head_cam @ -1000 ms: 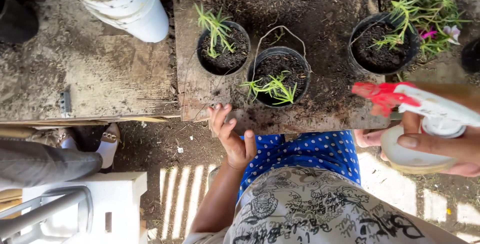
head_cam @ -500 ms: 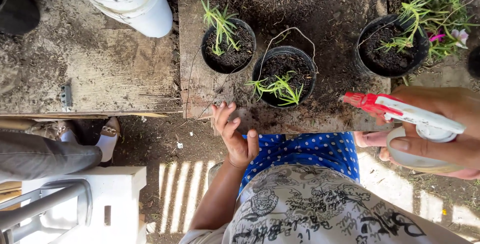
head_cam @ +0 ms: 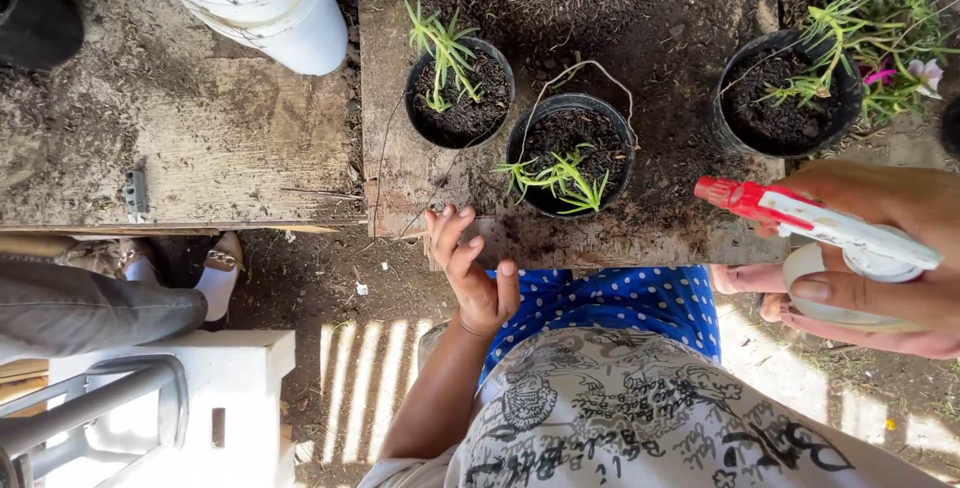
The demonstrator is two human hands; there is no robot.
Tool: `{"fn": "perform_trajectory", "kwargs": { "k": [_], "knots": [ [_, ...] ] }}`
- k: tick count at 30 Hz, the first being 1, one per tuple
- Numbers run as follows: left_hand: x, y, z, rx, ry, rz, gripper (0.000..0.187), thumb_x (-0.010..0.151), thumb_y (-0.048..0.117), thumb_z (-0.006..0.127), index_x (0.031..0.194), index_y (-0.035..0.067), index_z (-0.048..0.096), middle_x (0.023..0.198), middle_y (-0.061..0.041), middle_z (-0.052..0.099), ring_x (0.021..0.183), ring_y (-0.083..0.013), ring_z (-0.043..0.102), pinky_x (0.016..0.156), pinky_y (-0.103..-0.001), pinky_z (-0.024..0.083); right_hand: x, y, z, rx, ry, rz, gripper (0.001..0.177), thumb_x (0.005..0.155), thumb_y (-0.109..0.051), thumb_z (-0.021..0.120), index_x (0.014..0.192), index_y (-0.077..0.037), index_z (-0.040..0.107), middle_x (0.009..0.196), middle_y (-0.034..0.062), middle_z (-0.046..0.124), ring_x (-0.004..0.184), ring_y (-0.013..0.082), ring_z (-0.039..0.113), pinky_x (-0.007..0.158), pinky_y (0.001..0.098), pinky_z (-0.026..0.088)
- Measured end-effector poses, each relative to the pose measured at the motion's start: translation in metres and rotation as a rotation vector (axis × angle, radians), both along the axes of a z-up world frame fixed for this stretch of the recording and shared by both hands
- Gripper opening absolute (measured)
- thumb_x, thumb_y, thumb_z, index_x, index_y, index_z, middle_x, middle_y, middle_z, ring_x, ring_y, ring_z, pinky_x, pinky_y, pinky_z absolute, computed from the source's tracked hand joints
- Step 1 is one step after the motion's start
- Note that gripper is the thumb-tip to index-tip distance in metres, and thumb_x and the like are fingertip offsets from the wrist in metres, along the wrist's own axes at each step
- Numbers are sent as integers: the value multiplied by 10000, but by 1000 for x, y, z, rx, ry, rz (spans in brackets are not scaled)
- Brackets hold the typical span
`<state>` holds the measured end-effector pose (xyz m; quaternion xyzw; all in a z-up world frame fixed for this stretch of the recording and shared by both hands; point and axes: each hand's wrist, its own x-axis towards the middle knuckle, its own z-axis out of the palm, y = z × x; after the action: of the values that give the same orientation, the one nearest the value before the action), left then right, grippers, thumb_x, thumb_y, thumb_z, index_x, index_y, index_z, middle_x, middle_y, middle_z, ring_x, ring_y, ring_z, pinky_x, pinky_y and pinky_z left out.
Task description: Transplanting small plant cuttings into plastic pots filled with soil and watering them with a spray bottle.
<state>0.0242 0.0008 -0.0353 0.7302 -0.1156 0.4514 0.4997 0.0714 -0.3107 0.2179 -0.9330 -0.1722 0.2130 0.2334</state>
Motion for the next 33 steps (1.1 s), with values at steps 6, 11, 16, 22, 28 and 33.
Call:
{"fn": "perform_trajectory", "kwargs": {
  "k": [6,11,16,22,28,33],
  "knots": [
    [1,1,1,9,-11,1,333,1090,298,477,1397,189,408,1453,-130,477,1451,-289,392,1337,-590,131,-7,12,2,174,219,-224,841,694,-235,774,1529,-277,681,901,56,761,697,187,917,567,378,679],
    [2,1,-1,6,-11,-1,311,1085,296,472,1369,184,409,1437,-140,480,1441,-300,395,1331,-599,133,-4,12,8,16,138,-195,562,643,-351,843,1196,-259,823,655,15,897,586,142,969,531,332,652],
    [0,1,-1,2,-2,-9,312,1091,297,470,1377,188,409,1448,-137,476,1458,-302,381,1333,-601,126,0,-1,-2,-93,11,-33,670,640,-494,769,1291,-337,744,905,-81,847,754,91,824,636,315,512],
    [0,2,0,2,-6,-15,319,1095,305,467,1385,188,402,1451,-144,473,1455,-302,382,1330,-607,118,-10,11,16,237,60,-66,633,673,-207,769,1300,-193,688,1007,74,641,937,219,598,758,381,497],
    [-1,3,-1,1,-2,-22,309,1083,291,472,1364,181,406,1438,-152,475,1445,-310,384,1325,-622,119,-13,28,18,95,-52,-175,279,716,-248,846,962,-179,733,576,-3,689,456,147,605,457,311,404],
    [-2,3,0,0,8,-32,322,1089,296,468,1388,196,403,1457,-132,464,1469,-308,363,1328,-627,109,-6,44,22,-4,-34,-168,255,704,-319,870,884,-173,763,529,17,708,487,183,674,526,337,419]
  ]
}}
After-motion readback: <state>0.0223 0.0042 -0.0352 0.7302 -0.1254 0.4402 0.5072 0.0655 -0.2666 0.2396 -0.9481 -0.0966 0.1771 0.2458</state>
